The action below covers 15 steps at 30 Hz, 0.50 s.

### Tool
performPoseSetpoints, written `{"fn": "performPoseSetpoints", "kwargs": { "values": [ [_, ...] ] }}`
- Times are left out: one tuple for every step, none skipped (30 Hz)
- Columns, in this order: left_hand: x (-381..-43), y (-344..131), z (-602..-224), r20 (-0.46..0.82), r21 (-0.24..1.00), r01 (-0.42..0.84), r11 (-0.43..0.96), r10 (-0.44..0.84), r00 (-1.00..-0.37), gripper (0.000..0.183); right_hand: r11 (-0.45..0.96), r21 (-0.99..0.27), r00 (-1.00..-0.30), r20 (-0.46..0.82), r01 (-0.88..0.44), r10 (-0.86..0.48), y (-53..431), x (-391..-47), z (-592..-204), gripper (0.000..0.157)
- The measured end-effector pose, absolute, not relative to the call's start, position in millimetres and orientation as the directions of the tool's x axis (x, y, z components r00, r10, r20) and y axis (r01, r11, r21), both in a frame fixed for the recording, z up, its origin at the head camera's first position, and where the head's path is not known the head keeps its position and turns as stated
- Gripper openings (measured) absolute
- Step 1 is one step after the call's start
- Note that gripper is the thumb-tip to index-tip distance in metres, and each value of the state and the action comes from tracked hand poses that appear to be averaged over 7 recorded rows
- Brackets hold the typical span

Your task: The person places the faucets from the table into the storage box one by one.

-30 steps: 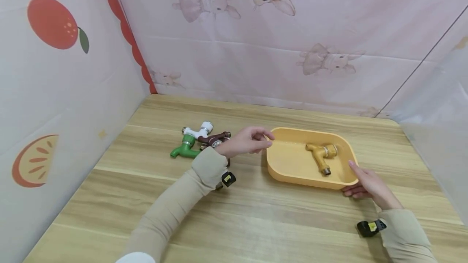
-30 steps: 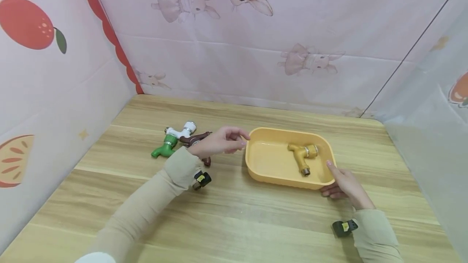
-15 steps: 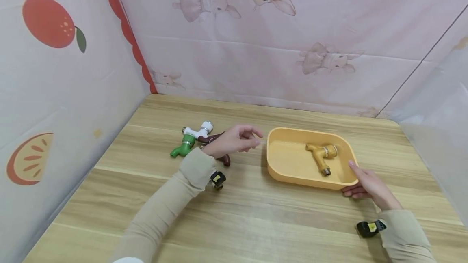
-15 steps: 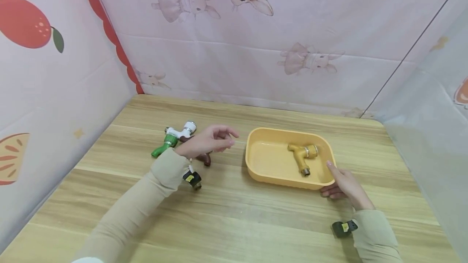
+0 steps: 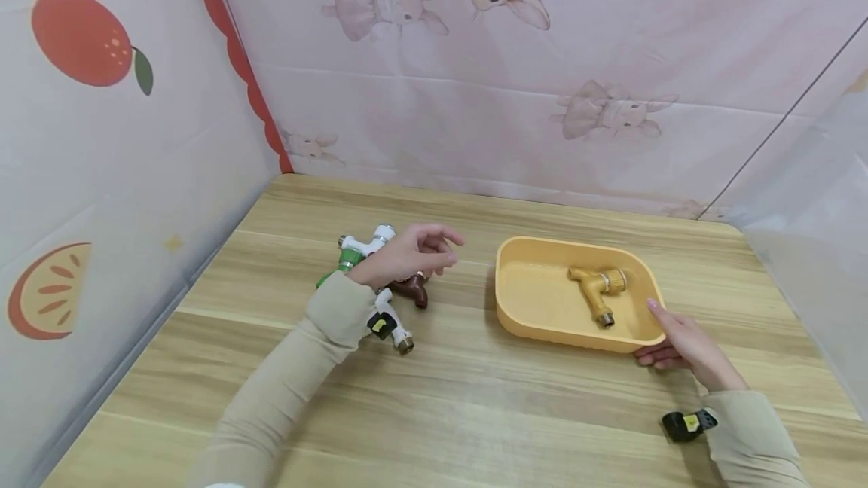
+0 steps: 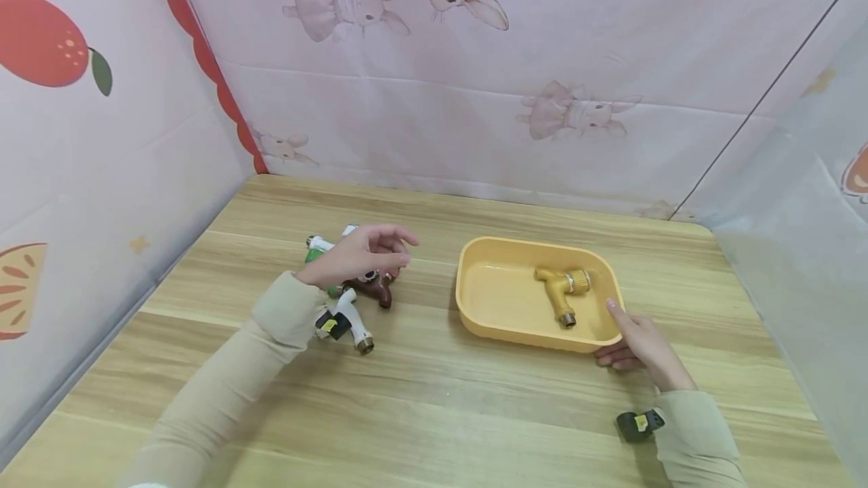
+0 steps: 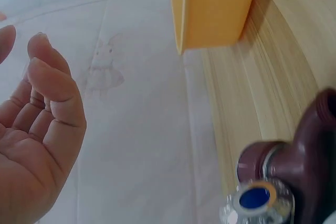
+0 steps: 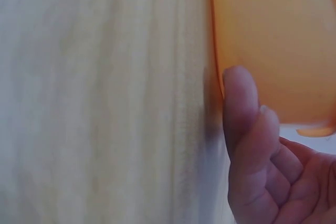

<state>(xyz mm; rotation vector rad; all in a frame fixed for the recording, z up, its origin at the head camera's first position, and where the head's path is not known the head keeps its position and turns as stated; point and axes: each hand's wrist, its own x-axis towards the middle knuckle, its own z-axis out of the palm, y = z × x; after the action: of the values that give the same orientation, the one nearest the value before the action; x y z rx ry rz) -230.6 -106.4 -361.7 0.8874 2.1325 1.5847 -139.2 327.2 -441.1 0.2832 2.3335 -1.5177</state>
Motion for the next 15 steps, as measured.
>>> {"fn": "performPoseSetpoints", "kwargs": {
  "values": [
    [-230.8, -108.6, -362.2, 0.099, 0.941, 0.284, 0.183, 0.653, -0.750, 0.029, 0.409, -0.844, -0.921, -0.388, 0.347, -0.019, 327.3, -139.1, -441.3, 0.077],
    [-231.0, -110.8, -362.9, 0.104, 0.939, 0.289, 0.184, 0.650, -0.753, 0.030, 0.410, -0.843, -0.921, -0.388, 0.347, -0.019, 327.3, -139.0, -441.5, 0.077],
    [-231.0, -113.2, -363.5, 0.109, 0.937, 0.294, 0.187, 0.645, -0.756, 0.030, 0.410, -0.844, -0.922, -0.388, 0.347, -0.019, 327.3, -139.1, -441.7, 0.077],
    [-230.7, -115.9, -364.0, 0.110, 0.935, 0.298, 0.193, 0.640, -0.760, 0.031, 0.411, -0.843, -0.922, -0.388, 0.346, -0.019, 327.3, -139.1, -441.9, 0.077],
    [-230.3, -118.7, -364.6, 0.115, 0.931, 0.307, 0.199, 0.635, -0.764, 0.032, 0.410, -0.844, -0.922, -0.387, 0.346, -0.019, 327.2, -139.1, -442.1, 0.077],
    [-229.8, -121.7, -365.2, 0.120, 0.928, 0.313, 0.204, 0.629, -0.768, 0.033, 0.410, -0.844, -0.922, -0.387, 0.345, -0.020, 327.2, -139.2, -442.2, 0.076],
    [-229.3, -124.8, -365.6, 0.126, 0.924, 0.320, 0.208, 0.625, -0.771, 0.034, 0.410, -0.844, -0.922, -0.386, 0.345, -0.020, 327.0, -139.3, -442.3, 0.076],
    [-228.8, -128.0, -365.9, 0.128, 0.922, 0.323, 0.213, 0.619, -0.775, 0.035, 0.410, -0.845, -0.923, -0.385, 0.344, -0.020, 326.9, -139.4, -442.4, 0.076],
    [-228.3, -131.0, -366.2, 0.130, 0.920, 0.325, 0.218, 0.613, -0.779, 0.036, 0.409, -0.845, -0.923, -0.385, 0.343, -0.021, 326.8, -139.3, -442.5, 0.076],
    [-227.6, -134.0, -366.2, 0.133, 0.919, 0.327, 0.221, 0.607, -0.783, 0.037, 0.410, -0.845, -0.923, -0.385, 0.343, -0.021, 326.8, -139.3, -442.6, 0.076],
    [-227.2, -136.7, -366.3, 0.134, 0.919, 0.325, 0.223, 0.600, -0.789, 0.038, 0.409, -0.845, -0.923, -0.385, 0.343, -0.021, 326.7, -139.2, -442.6, 0.076],
    [-226.8, -139.3, -366.2, 0.134, 0.919, 0.324, 0.226, 0.593, -0.794, 0.039, 0.410, -0.845, -0.923, -0.385, 0.343, -0.021, 326.8, -139.1, -442.7, 0.076],
    [-226.4, -141.7, -366.3, 0.136, 0.918, 0.325, 0.229, 0.587, -0.798, 0.040, 0.409, -0.846, -0.923, -0.385, 0.343, -0.021, 327.0, -139.0, -442.8, 0.076],
    [-226.4, -143.8, -366.5, 0.138, 0.915, 0.327, 0.235, 0.579, -0.803, 0.041, 0.409, -0.846, -0.923, -0.385, 0.342, -0.023, 327.2, -138.9, -443.0, 0.076],
    [-226.5, -145.8, -366.9, 0.145, 0.911, 0.335, 0.242, 0.573, -0.807, 0.042, 0.411, -0.845, -0.923, -0.384, 0.341, -0.024, 327.4, -138.8, -443.1, 0.077]
  ]
}}
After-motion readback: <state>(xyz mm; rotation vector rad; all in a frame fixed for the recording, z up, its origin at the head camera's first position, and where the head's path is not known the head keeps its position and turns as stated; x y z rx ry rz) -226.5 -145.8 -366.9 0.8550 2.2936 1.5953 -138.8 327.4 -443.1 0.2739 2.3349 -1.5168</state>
